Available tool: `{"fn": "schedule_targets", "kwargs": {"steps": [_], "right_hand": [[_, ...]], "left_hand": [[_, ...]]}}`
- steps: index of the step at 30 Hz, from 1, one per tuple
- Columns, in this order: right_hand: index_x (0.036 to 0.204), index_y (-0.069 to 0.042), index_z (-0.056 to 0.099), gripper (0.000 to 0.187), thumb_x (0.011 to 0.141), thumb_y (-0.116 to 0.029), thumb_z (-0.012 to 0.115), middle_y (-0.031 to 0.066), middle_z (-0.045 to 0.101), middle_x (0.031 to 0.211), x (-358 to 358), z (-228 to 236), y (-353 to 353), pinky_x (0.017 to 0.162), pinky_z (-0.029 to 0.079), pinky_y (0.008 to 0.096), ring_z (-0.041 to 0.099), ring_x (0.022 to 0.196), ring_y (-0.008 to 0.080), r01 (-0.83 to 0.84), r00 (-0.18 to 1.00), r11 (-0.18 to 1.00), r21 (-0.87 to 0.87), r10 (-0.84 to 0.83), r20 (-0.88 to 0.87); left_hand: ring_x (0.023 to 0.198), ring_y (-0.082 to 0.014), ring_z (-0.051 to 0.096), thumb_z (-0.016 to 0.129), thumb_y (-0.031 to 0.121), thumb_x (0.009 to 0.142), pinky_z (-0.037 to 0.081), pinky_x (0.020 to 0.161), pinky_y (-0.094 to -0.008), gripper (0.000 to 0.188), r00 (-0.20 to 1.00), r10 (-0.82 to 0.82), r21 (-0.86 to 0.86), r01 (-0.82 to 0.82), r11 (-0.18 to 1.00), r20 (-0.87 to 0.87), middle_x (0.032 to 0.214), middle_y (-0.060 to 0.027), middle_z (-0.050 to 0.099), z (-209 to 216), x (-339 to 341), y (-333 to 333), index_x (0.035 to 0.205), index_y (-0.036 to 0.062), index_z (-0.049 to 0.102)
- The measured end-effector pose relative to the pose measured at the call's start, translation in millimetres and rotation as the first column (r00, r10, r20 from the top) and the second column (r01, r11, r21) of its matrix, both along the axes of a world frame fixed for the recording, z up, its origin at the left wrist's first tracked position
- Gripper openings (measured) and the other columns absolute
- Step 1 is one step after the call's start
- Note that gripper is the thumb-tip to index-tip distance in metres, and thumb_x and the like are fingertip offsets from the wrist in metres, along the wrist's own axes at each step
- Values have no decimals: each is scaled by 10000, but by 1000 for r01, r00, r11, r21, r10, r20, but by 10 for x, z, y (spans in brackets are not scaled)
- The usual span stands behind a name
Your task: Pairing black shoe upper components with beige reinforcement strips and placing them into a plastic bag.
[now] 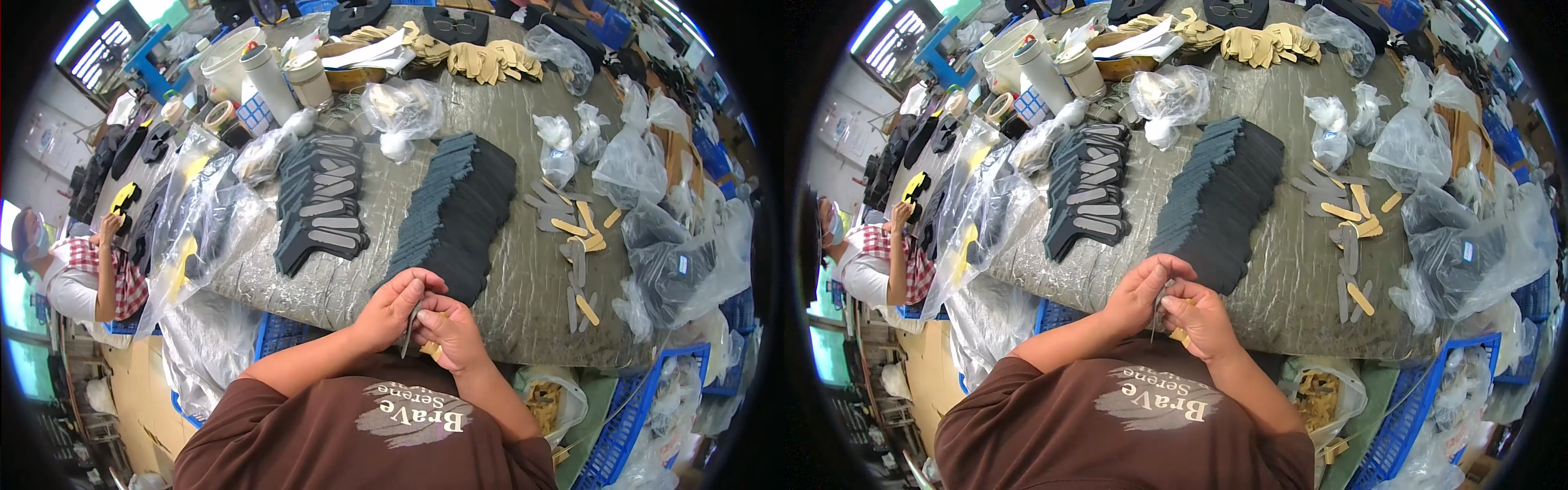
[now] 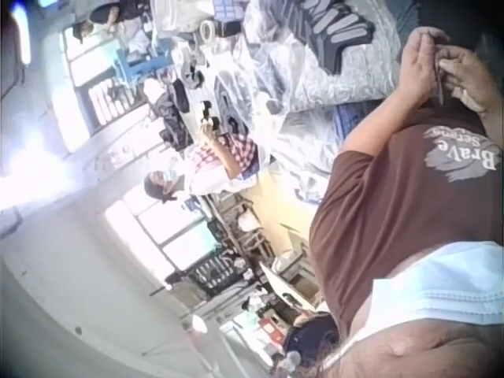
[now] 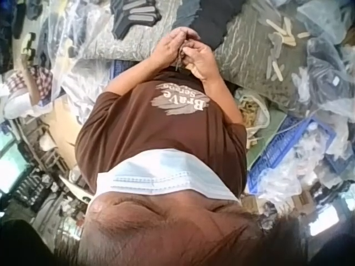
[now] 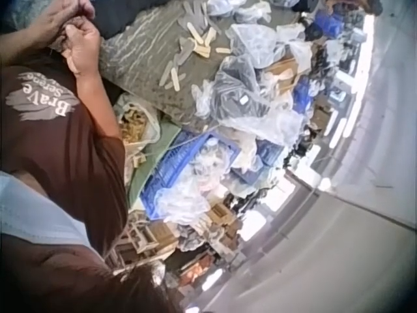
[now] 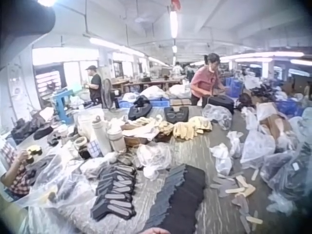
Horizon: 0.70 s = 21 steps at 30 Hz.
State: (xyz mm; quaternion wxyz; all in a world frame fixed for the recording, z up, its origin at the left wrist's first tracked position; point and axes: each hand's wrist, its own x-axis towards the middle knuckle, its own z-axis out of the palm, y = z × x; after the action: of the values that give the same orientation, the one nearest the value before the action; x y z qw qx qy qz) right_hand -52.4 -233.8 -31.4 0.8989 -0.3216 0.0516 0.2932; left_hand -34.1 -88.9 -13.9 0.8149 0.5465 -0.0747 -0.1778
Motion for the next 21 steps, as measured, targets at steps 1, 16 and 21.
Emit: {"fn": "schedule_targets", "kwargs": {"steps": [1, 16, 21], "right_hand": [[978, -23, 598, 118, 883, -88, 572, 27, 612, 845, -1, -20, -3, 634, 485, 230, 572, 695, 89, -26, 1000, 996, 83, 25, 15], [933, -104, 483, 130, 901, -121, 359, 71, 524, 791, -8, 234, 29, 520, 384, 227, 378, 501, 86, 300, 931, 954, 27, -287, -225], [896, -137, 477, 135, 909, -192, 355, -19, 395, 640, 95, -114, -445, 507, 380, 235, 292, 471, 60, 559, 829, 825, 86, -555, -63]], "left_hand": [[923, -89, 536, 393, 298, 1010, 455, 847, -243, 312, 1000, -3, -1, 3, 1000, -1, 1055, -41, 570, 14, -7, -2, 1130, 37, 517], [831, -249, 555, 737, 26, 634, 441, 720, -351, 231, 489, -282, 488, -364, 794, 825, 932, -44, 591, 186, 135, 299, 835, 123, 676], [666, -179, 574, 731, 0, 646, 449, 579, -277, 207, 512, -143, 428, -499, 753, 847, 742, -25, 600, -1, 186, 412, 822, 96, 680]]}}
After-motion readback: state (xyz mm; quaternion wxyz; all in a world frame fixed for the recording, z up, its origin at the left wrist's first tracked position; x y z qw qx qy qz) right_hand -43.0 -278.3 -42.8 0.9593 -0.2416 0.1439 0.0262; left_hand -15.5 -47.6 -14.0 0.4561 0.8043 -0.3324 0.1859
